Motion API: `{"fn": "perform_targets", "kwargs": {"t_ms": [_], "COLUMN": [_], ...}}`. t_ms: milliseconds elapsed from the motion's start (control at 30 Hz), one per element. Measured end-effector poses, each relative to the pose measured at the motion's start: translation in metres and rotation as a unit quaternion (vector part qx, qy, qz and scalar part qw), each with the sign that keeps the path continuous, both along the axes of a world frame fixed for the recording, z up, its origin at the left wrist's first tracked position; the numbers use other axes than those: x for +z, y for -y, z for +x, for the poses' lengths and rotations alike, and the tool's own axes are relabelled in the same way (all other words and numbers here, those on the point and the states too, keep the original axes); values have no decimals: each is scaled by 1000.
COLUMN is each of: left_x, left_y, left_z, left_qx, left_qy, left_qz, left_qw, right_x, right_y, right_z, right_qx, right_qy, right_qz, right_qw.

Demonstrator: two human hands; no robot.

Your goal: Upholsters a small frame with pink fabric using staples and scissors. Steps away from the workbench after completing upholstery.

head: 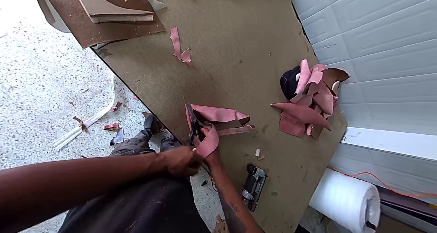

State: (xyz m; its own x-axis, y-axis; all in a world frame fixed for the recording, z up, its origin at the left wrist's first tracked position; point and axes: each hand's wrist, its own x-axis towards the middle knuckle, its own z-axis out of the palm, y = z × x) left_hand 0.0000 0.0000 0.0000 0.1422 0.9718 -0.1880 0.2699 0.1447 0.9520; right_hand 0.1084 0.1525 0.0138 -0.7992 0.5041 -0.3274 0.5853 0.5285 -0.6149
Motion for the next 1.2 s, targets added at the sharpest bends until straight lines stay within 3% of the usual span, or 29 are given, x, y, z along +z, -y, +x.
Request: {"fn": "perform_targets", "kwargs": {"t_ms": [100, 200, 267, 300, 400, 533, 667, 767, 933, 1033, 1100, 1200], "left_x": [-39, -75, -66, -57, -45, -10, -15, -37, -72, -67, -65, -56], "left_y": [64, 144, 159, 153, 103, -20, -129, -179, -191, -175, -164, -153], "left_z": [-57, -110, -126, -127, -110, -68, 3, 46, 50, 21, -11, -57], "left_qx": [51, -15, -77, -65, 91, 235, 251, 223, 218, 84, -12, -61], "left_qy": [-84, -249, -322, -329, -308, -296, -323, -379, -365, -334, -362, -443], "left_qz": [-138, -302, -381, -394, -324, -200, -104, -81, -21, 90, 148, 160], "left_qw": [985, 920, 863, 856, 890, 904, 907, 894, 905, 935, 920, 880], "right_x": [-31, -32, -38, -41, -49, -60, -69, -59, -54, -52, -48, -38], "right_y": [-15, -34, -56, -67, -92, -113, -129, -145, -176, -193, -196, -187], "right_z": [39, 74, 98, 107, 120, 133, 158, 177, 209, 225, 232, 233], "right_qx": [-86, -176, -219, -233, -269, -318, -362, -379, -372, -387, -383, -323], "right_qy": [-97, -125, -127, -119, -120, -175, -183, -176, -161, -184, -191, -144], "right_qz": [-2, -18, 22, 42, 60, 16, -9, -10, -13, -60, -107, -133], "right_qw": [992, 976, 967, 964, 954, 932, 914, 909, 914, 901, 897, 926]}}
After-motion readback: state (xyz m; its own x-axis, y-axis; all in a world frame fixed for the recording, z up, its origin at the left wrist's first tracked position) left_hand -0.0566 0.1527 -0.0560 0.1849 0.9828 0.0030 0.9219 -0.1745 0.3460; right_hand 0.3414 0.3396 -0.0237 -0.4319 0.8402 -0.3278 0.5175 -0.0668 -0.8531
